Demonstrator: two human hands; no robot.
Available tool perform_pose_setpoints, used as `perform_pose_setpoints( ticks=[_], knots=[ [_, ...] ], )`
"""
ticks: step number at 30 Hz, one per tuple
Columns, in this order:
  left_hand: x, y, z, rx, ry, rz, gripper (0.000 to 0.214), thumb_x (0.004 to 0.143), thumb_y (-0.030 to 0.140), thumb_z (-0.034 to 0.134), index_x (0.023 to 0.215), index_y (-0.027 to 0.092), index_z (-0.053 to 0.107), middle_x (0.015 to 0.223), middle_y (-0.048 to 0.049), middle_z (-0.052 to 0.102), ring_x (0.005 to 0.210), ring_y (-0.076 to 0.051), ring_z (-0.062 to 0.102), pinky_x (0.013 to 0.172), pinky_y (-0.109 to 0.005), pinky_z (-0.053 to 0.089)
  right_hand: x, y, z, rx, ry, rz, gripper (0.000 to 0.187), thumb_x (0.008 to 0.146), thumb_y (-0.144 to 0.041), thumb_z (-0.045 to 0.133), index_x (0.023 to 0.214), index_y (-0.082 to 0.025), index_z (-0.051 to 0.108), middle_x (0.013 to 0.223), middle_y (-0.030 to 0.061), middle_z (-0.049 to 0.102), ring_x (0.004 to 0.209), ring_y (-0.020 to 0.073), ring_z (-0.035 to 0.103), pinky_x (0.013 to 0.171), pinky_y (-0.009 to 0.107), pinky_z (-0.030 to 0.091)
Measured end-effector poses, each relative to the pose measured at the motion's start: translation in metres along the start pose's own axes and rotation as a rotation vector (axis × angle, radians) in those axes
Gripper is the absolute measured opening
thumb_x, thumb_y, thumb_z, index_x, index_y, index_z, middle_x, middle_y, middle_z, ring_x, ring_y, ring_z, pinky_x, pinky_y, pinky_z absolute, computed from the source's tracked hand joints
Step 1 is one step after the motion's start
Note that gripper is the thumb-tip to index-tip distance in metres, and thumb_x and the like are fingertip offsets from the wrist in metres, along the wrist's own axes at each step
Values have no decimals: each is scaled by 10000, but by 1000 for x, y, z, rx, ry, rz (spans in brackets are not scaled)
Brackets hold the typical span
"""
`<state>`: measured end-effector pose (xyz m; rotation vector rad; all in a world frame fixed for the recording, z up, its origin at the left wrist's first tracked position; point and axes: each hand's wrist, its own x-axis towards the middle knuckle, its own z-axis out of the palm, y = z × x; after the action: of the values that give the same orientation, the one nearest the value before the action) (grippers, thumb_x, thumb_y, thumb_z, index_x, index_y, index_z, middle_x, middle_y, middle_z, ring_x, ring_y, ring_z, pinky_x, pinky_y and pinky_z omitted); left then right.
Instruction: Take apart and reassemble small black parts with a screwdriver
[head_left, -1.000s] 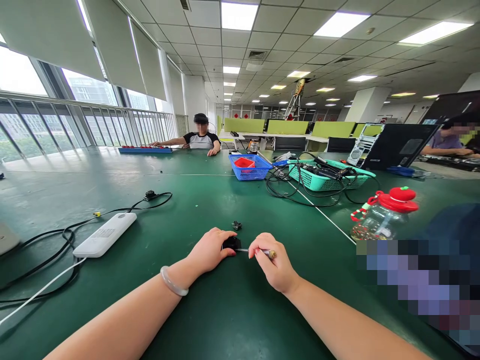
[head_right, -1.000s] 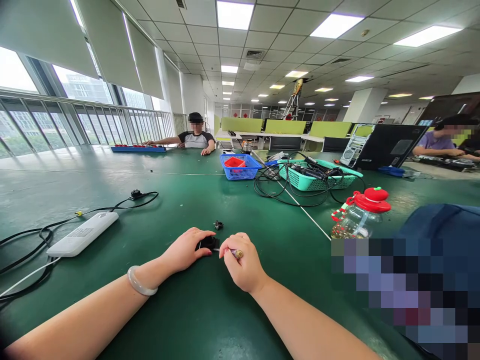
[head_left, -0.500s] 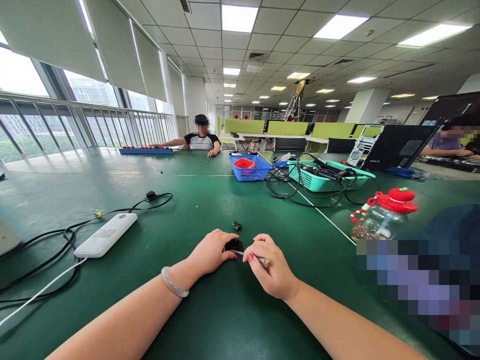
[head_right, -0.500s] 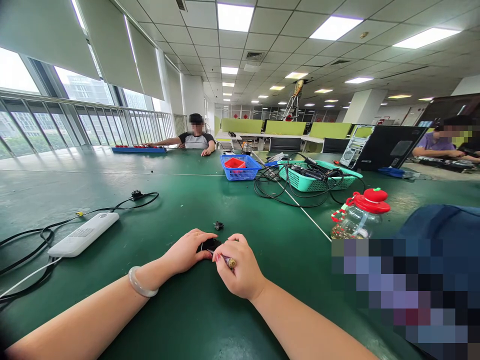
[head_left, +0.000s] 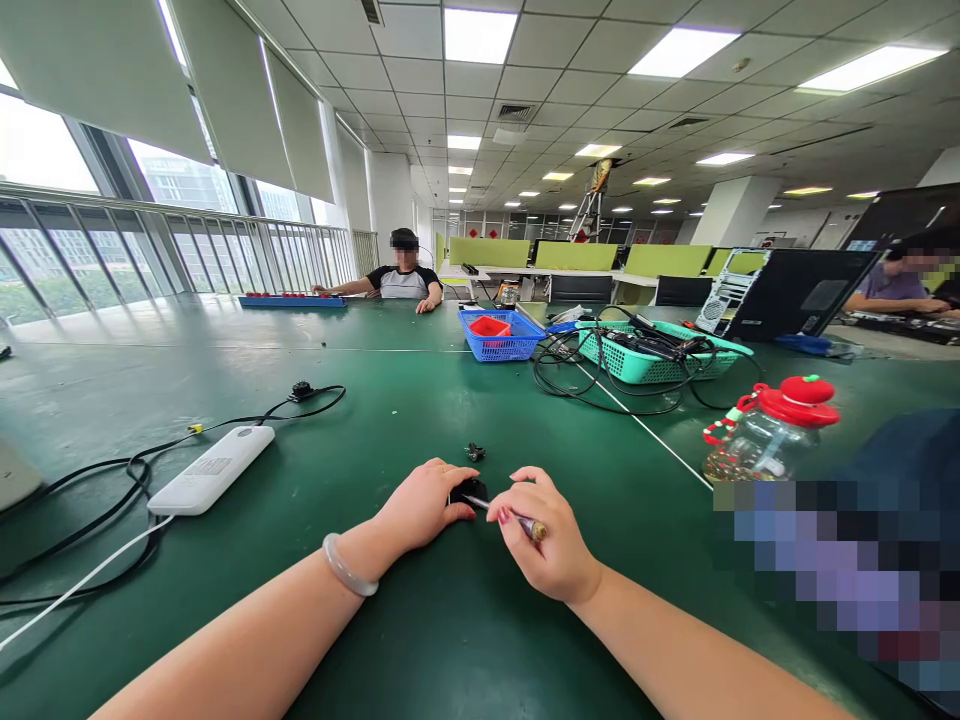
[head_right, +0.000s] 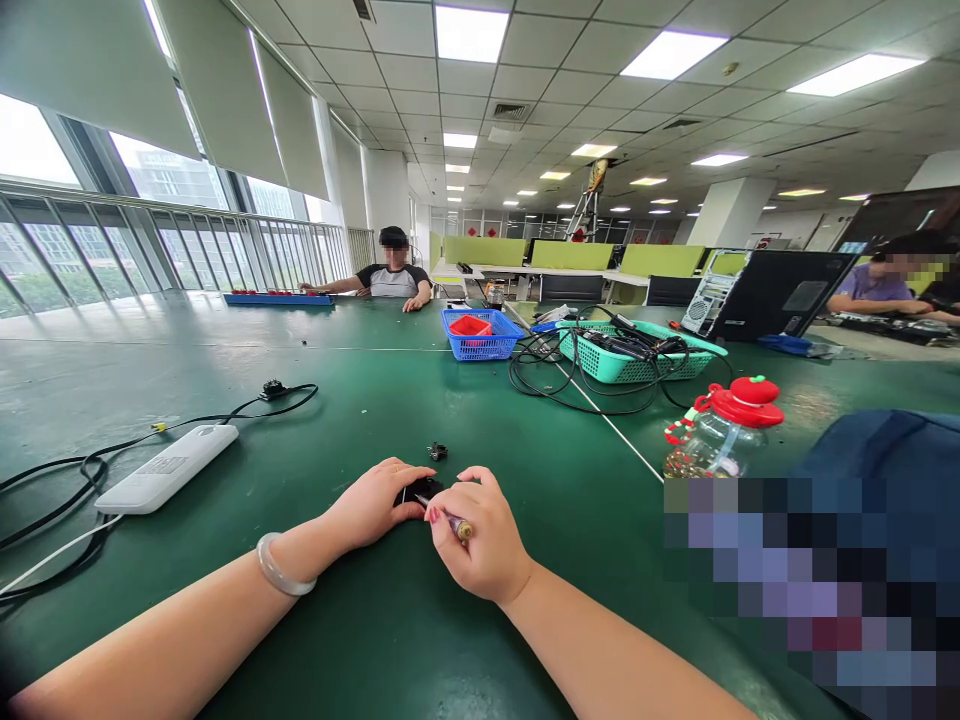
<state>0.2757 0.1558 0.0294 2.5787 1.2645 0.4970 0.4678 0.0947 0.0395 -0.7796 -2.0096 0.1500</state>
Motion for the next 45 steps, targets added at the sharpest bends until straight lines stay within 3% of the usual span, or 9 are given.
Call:
perform_pose_setpoints(
  ticks=[8,14,25,31,34,39,42,45],
  knots=[
    [-1,-2,2,3,17,-1,474,823,433,637,1254,248,572,1148,-68,691,1070,-247,593,973,-405,461,-1,2,-1,-67,95,54,203,885,-197,404,761,-237,559,641,-23,627,560,139,515,854,390,400],
    [-2,0,1,-4,26,1,453,831,406,635,1247,236,576,1154,-71,690,1076,-240,592,982,-401,457,3,3,1,-67,29,177,276,942,-234,374,741,-229,564,690,-8,655,656,153,554,800,351,404],
    [-1,0,-1,-12,88,4,404,858,412,592,1228,249,588,1180,-56,685,1094,-240,576,1000,-422,446,3,8,1,-8,-29,187,266,944,-246,384,759,-231,574,714,-6,662,672,152,573,813,357,413],
    [-2,-1,-4,-67,244,-30,434,912,352,490,1337,266,483,1246,-59,618,1178,-231,514,1049,-416,416,1,13,-5,10,154,153,220,939,-257,410,877,-242,620,726,5,651,728,174,597,801,341,444],
    [-2,-5,-4,-11,279,-120,433,938,357,411,1361,283,465,1192,-79,598,1115,-240,529,1013,-429,432,1,17,-3,-47,196,228,197,929,-270,440,991,-241,624,826,24,676,772,182,608,810,342,451],
    [-3,-10,-1,213,174,-305,381,931,346,388,1250,309,592,1043,-84,596,986,-255,559,920,-452,456,4,33,3,-8,154,426,197,906,-295,472,958,-234,651,935,39,689,839,193,627,797,332,470],
    [-3,-9,-2,249,165,-348,344,916,336,413,1154,283,655,1099,-92,607,1073,-287,531,962,-490,436,4,41,4,42,118,515,224,891,-330,481,965,-227,665,937,51,682,834,202,630,756,329,488],
    [-2,-6,-1,155,201,-297,354,932,324,377,1137,239,652,1236,-92,579,1231,-279,460,1083,-491,367,3,46,5,69,82,583,251,881,-362,480,978,-229,670,953,55,678,846,208,630,760,335,496]
  ],
)
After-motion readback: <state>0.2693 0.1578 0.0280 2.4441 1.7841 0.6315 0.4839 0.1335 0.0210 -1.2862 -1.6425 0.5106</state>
